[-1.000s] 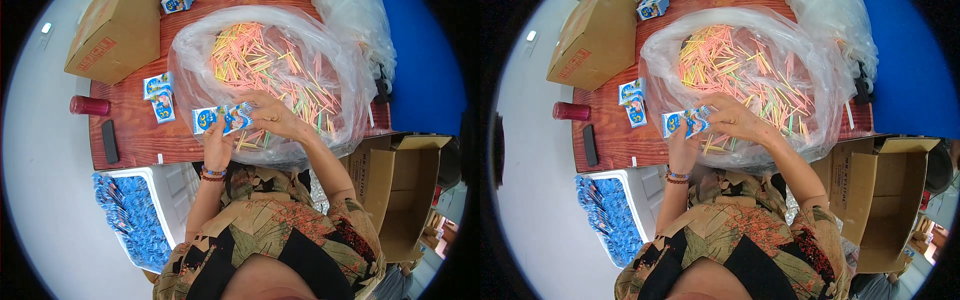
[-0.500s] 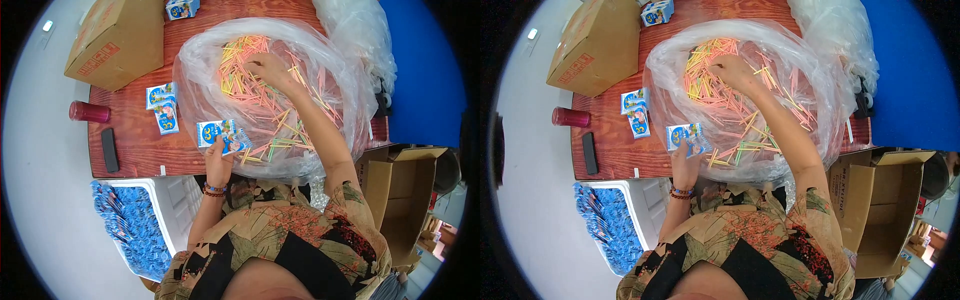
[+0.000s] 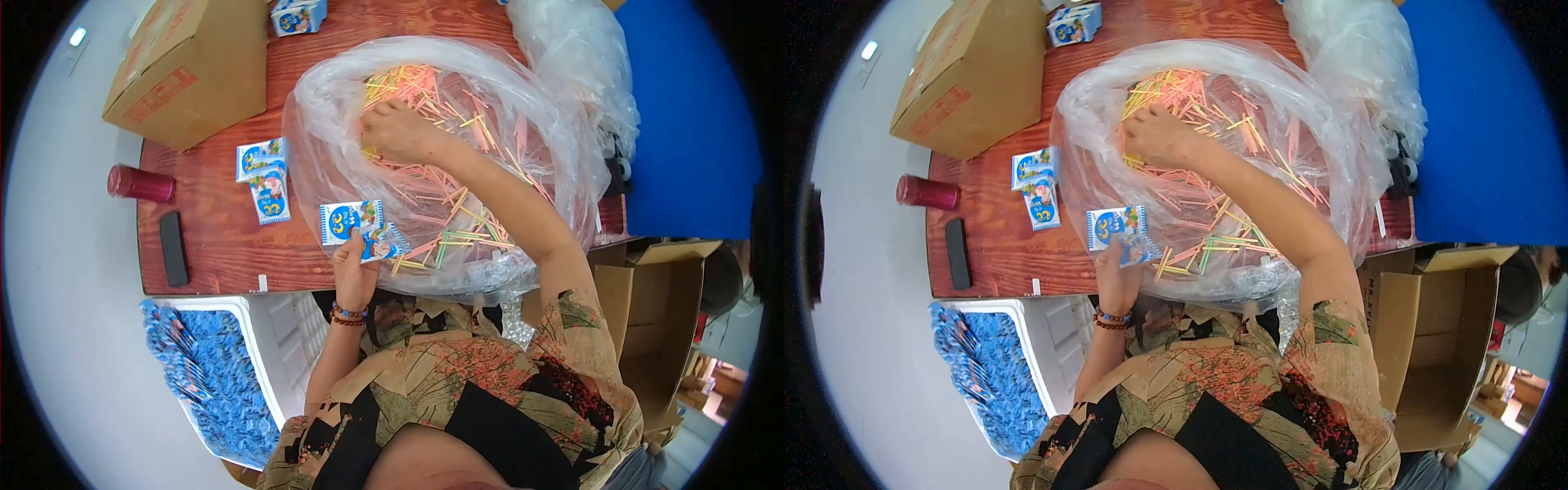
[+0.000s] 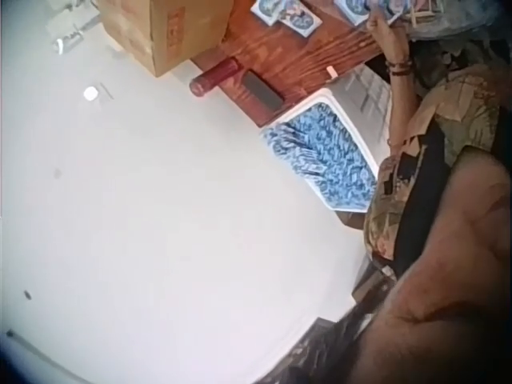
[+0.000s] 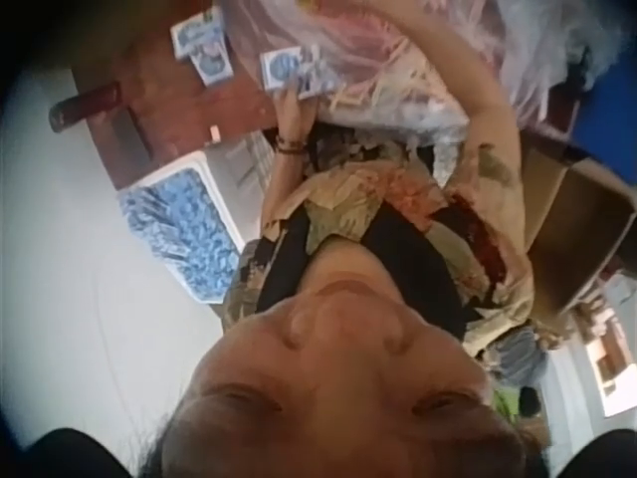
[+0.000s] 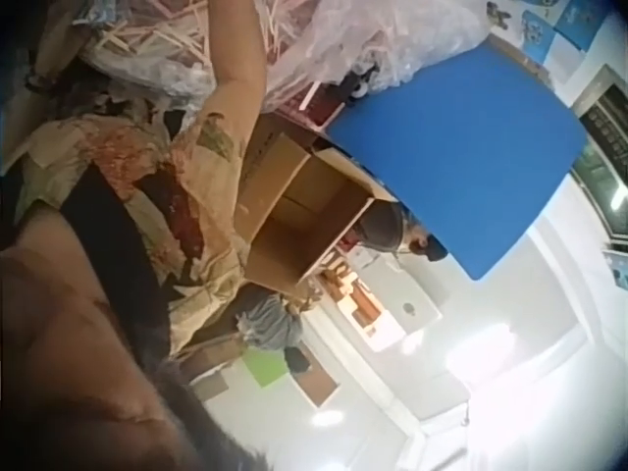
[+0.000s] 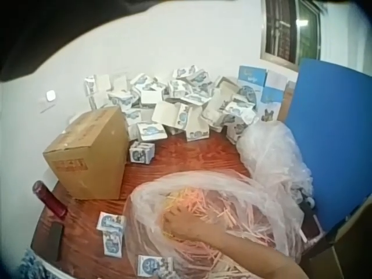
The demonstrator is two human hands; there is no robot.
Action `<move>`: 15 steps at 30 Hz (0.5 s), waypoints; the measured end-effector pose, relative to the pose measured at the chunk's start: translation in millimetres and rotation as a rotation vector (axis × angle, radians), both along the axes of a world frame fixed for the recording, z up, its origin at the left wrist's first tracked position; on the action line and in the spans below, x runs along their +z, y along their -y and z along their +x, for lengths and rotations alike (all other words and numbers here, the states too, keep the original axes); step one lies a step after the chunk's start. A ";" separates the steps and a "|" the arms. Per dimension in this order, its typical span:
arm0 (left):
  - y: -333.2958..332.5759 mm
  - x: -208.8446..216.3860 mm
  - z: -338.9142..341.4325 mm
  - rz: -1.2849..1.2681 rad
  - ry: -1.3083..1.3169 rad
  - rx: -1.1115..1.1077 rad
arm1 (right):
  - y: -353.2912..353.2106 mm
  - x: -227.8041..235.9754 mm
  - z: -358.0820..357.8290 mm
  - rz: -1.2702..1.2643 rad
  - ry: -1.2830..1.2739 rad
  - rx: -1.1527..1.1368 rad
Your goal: Sort and pack colored plastic sticks into small blue plastic bags.
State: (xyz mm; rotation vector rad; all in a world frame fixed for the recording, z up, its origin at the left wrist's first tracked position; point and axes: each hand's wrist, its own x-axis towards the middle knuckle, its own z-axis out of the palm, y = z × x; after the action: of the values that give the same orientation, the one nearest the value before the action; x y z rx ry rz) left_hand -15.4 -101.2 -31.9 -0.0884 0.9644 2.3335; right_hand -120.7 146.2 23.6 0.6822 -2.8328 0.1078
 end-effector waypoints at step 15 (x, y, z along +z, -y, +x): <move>-8.4 10.5 1.1 -0.087 -0.013 0.066 | -6.6 -15.6 0.2 0.234 -0.058 0.148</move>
State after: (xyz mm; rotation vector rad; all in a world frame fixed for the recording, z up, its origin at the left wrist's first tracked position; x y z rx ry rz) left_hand -14.3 -92.9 -21.4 -0.1426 1.0849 2.3544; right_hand -120.5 152.9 7.9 0.9282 -2.7621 -0.2193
